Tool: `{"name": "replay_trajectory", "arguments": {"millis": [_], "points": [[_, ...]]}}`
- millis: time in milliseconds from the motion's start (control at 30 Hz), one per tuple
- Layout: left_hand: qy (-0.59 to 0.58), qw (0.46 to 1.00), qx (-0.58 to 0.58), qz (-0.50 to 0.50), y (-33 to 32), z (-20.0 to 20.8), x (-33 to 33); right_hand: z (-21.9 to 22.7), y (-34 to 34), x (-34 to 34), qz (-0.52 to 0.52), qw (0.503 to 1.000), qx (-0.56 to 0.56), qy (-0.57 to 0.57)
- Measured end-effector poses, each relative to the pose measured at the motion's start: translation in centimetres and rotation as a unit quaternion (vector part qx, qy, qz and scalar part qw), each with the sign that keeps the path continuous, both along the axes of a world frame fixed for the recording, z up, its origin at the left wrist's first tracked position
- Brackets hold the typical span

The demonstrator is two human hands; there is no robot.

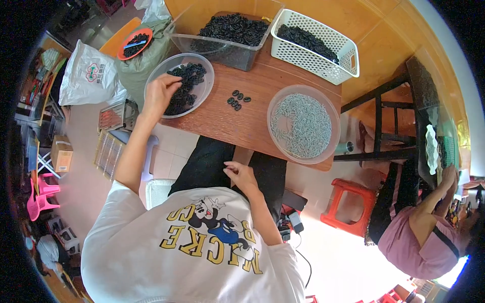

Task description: The person assembles plastic cord locks by hand, picking up plastic components and small pins from containers and inserting the pins into the plastic pieces.

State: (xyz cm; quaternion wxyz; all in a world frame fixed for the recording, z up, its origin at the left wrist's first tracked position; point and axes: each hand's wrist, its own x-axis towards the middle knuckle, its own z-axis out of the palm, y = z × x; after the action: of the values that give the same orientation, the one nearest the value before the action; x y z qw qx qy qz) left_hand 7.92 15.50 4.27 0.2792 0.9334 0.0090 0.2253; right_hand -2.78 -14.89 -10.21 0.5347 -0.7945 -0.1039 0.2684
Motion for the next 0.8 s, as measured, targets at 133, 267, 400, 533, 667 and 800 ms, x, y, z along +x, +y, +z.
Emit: {"name": "replay_trajectory", "arguments": {"millis": [133, 267, 400, 533, 667, 800], "points": [[0.008, 0.981, -0.086, -0.173, -7.4, 0.2, -2.0, 0.4, -0.2, -0.2, -0.008, 1.0, 0.009, -0.016], [0.029, 0.971, -0.049, -0.234, -12.1, -4.8, -2.5, 2.3, -0.3, -0.5, -0.036, 0.998, 0.053, -0.013], [0.005, 0.982, -0.017, -0.189, -13.5, -5.1, -2.7, 5.0, -1.1, -0.1, -0.076, 0.994, 0.068, -0.025], [-0.009, 0.978, -0.091, -0.19, -12.8, -6.2, -3.3, 6.5, -1.7, 0.6, -0.137, 0.986, 0.089, -0.036], [0.001, 0.978, -0.175, -0.111, -11.7, -6.8, -4.4, 9.5, -0.8, 2.9, -0.203, 0.969, 0.064, -0.124], [0.002, 0.975, -0.213, -0.054, -11.2, -7.5, -4.9, 9.4, 0.8, 6.2, -0.164, 0.921, -0.061, -0.347]]}}
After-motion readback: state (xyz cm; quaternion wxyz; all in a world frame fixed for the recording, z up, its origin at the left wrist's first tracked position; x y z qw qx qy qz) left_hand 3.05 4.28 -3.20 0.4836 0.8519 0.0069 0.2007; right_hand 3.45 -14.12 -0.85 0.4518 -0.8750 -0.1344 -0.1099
